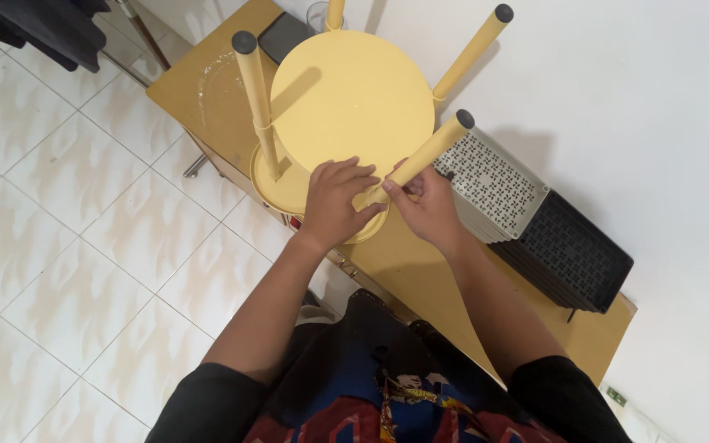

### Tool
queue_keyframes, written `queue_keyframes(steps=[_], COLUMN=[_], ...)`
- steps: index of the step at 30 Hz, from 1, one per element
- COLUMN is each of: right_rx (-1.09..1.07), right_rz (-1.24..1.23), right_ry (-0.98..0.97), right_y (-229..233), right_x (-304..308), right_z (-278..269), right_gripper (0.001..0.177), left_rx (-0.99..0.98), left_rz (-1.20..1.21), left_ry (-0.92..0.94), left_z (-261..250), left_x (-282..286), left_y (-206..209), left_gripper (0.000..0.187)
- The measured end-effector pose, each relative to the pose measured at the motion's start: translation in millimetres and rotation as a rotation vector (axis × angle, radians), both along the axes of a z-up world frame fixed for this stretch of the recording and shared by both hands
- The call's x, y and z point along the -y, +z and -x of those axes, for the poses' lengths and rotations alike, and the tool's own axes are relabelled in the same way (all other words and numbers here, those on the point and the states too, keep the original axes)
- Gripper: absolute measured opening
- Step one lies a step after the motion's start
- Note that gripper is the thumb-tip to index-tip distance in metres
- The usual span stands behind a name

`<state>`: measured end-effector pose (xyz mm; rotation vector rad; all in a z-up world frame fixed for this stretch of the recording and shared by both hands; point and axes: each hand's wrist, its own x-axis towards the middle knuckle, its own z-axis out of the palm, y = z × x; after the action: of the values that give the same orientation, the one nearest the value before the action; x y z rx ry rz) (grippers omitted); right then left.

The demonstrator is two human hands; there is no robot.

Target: The person assembles a yellow plastic stool by inserting four legs into the seat and tightening them. They then assemble a white plastic tray by inserting four black legs and tightening them with a screwdriver, and place a black tray on top.

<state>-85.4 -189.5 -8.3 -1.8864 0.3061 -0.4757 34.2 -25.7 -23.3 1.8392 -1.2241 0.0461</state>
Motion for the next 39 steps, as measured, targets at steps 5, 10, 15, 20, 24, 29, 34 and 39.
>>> queue_keyframes(steps=[5, 10, 15, 20, 24, 29, 34, 39], right_rx=[-0.058, -0.023, -0.089, -0.034, -0.124, 0.107, 0.142, -0.102], right_rz=[0.155, 0.231, 0.435, 0.536, 0.520, 0.617, 0.596, 0.500], right_ry=[-0.069, -0.035, 0.009, 0.088, 0.104, 0.092, 0.018, -0.062], right_y=[1, 11, 25, 40, 37, 26, 13, 26], right_x=[-4, -9, -11, -14, -7, -6, -8, -17], right_z=[0, 2, 7, -2, -3, -6, -8, -8], right_gripper=[0.031, 0.028, 0.019, 0.020, 0.019, 0.024, 0.030, 0.035], left_rx=[-0.015, -0.022, -0.044, -0.047, -0.051, -0.051, -0.049, -0.046], left_rz=[0.024, 0.030, 0.010, 0.052, 0.057, 0.065, 0.039, 0.042], left_ry=[-0.012, 0.000, 0.009, 0.011, 0.022, 0.027, 0.044, 0.061], left_z=[-3, -2, 3, -2, 1, 0, 0, 2], left_x=[-1, -2, -2, -4, -3, -2, 0, 2], left_y=[-9, -10, -11, -5, -6, -3, -8, -6], left_gripper=[0.041, 0.039, 0.039, 0.037, 0.036, 0.034, 0.030, 0.031])
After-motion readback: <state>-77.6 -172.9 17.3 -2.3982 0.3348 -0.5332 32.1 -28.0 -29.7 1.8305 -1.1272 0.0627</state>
